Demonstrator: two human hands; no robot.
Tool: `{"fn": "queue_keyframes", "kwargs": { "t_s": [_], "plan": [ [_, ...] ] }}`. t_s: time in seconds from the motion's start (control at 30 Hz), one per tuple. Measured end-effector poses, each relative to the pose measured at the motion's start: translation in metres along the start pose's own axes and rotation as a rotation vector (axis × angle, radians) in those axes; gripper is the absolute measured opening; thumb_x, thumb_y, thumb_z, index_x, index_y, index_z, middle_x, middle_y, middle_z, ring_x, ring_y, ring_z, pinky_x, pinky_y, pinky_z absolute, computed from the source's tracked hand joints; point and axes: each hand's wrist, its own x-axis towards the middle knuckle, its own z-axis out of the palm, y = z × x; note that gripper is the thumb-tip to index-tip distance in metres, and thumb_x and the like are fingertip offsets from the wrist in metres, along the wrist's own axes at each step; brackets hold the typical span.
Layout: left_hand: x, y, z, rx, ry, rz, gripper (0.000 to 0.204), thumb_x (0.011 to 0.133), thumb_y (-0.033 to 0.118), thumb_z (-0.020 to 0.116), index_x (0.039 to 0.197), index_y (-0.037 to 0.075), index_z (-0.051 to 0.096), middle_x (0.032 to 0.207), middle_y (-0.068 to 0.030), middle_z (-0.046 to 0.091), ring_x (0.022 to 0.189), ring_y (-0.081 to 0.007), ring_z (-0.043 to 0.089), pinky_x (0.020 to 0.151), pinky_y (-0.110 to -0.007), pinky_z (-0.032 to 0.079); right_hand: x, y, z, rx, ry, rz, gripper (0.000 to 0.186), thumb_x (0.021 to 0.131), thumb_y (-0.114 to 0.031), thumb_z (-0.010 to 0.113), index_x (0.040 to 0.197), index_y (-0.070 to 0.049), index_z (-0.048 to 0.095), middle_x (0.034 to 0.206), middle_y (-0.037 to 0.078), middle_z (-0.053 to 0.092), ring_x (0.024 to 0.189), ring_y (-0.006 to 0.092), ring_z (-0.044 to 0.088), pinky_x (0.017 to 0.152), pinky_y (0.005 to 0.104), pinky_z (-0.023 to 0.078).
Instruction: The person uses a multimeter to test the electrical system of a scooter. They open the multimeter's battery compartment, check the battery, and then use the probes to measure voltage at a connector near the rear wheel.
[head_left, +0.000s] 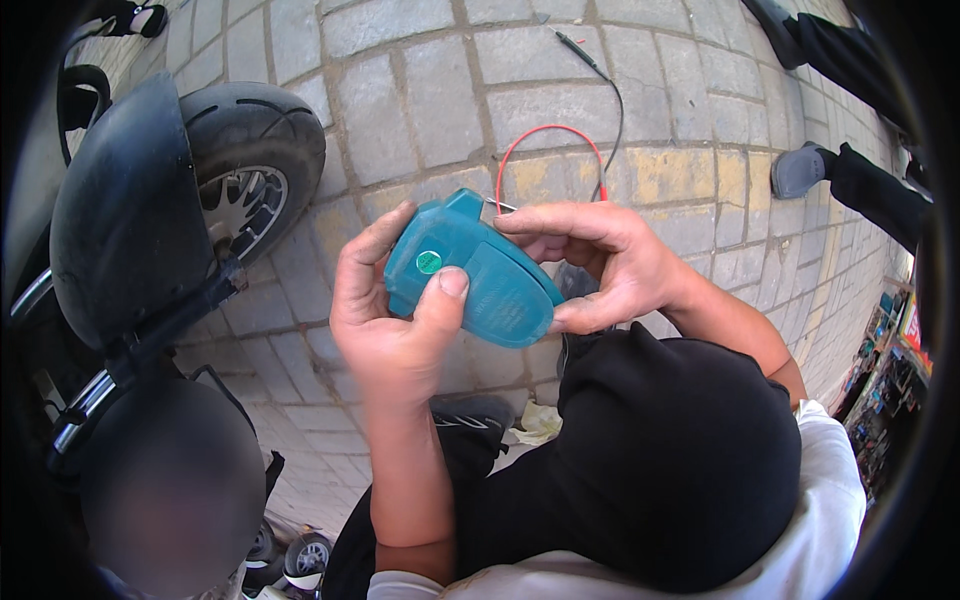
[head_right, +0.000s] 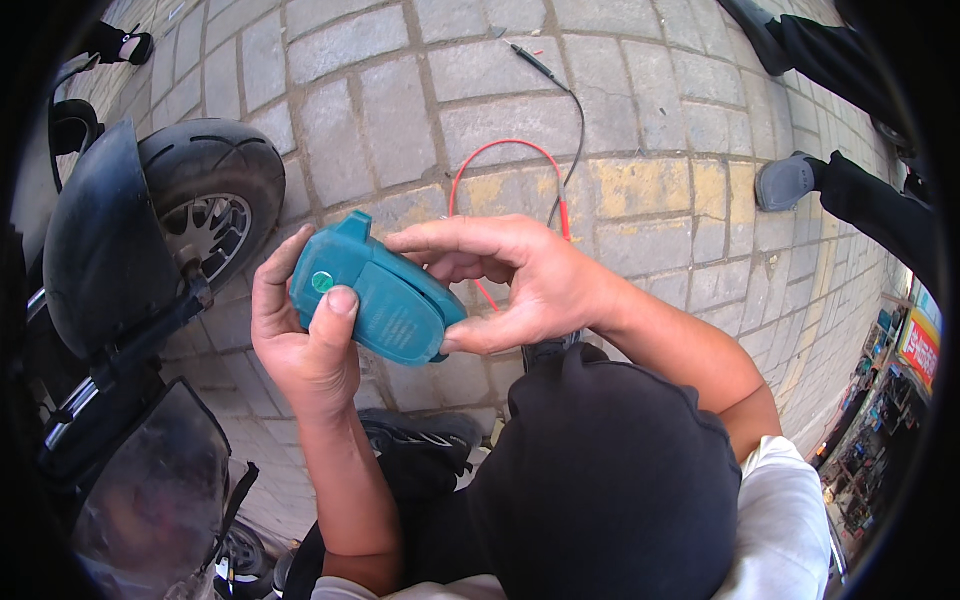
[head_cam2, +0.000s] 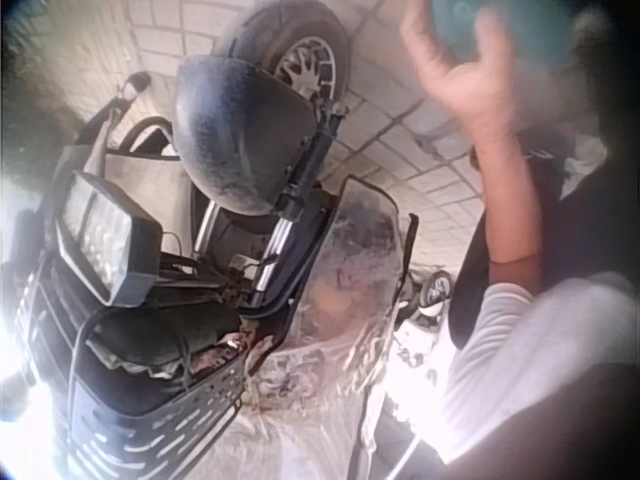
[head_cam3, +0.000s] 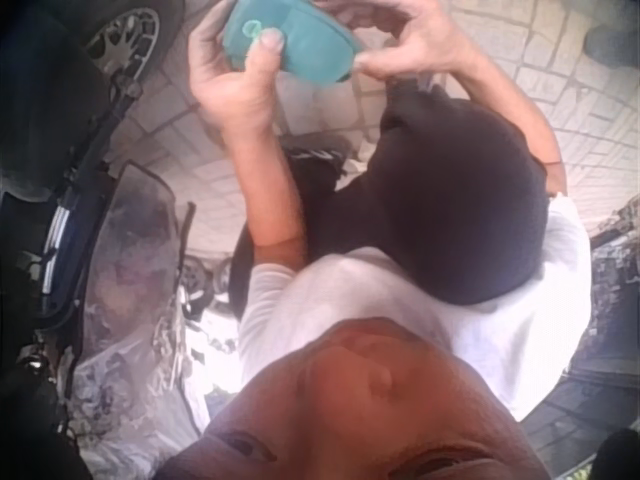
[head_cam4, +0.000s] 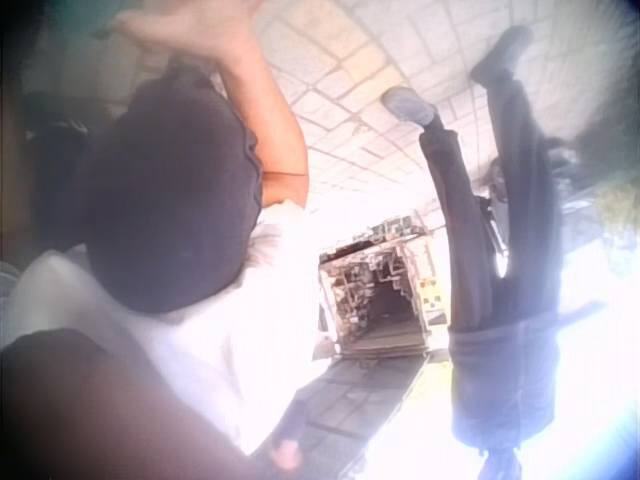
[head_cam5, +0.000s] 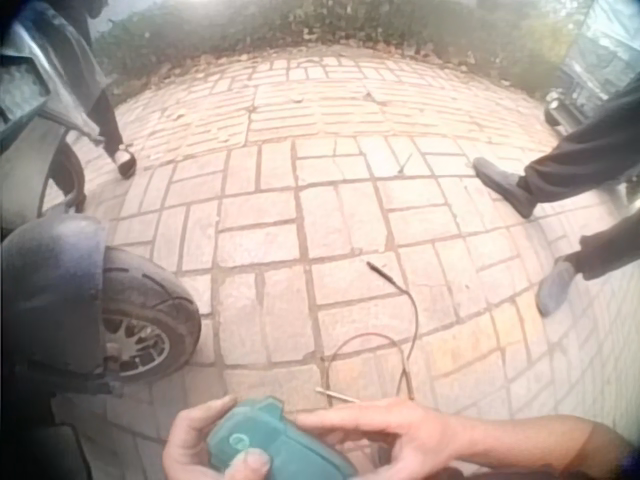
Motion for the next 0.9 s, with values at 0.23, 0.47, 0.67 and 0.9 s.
{"fn": "queue_keyframes", "kwargs": {
  "t_s": [0.23,0.47,0.67,0.9],
  "plan": [
    [-0.003,-0.009,0.003,0.026,0.071,0.056,0.055,0.077,0.01,0.077,0.124,-0.006,0.055,0.116,-0.0144,0.062,0.106,-0.0194,0.06,0.095,-0.033,0.048,-0.008,0.001,0.003,0.119,0.011,0.103,0.073,0.076,-0.001,0.078,0.139,0.009,0.043,0.131,0.019,0.056,0.119,0.0248,0.058,0.101,0.0399,0.049],
    [-0.001,-0.014,0.0,0.019,0.057,0.01,0.054,0.079,0.013,0.077,0.125,-0.005,0.054,0.118,-0.0141,0.061,0.108,-0.0195,0.059,0.096,-0.034,0.047,-0.01,-0.001,0.015,0.374,0.142,0.228,0.068,0.08,0.006,0.07,0.141,0.007,0.04,0.134,0.018,0.054,0.116,0.0241,0.059,0.1,0.0388,0.05],
    [-0.003,-0.016,0.004,0.092,-0.043,-0.008,0.054,0.083,0.011,0.074,0.13,-0.003,0.053,0.123,-0.0128,0.059,0.112,-0.0189,0.057,0.098,-0.034,0.045,-0.006,0.002,0.013,0.202,0.254,0.321,0.062,0.084,-0.001,0.072,0.139,0.005,0.044,0.124,0.016,0.06,0.11,0.0206,0.061,0.097,0.0359,0.051],
    [-0.003,-0.021,0.005,-0.031,-0.188,-0.134,0.067,0.085,0.014,0.07,0.142,-0.004,0.041,0.136,-0.0175,0.049,0.123,-0.0234,0.051,0.102,-0.036,0.042,0.003,0.002,0.017,0.147,0.299,0.298,0.052,0.085,-0.008,0.075,0.127,0.008,0.051,0.113,0.013,0.065,0.101,0.0148,0.064,0.09,0.0301,0.053]
  ]
}}
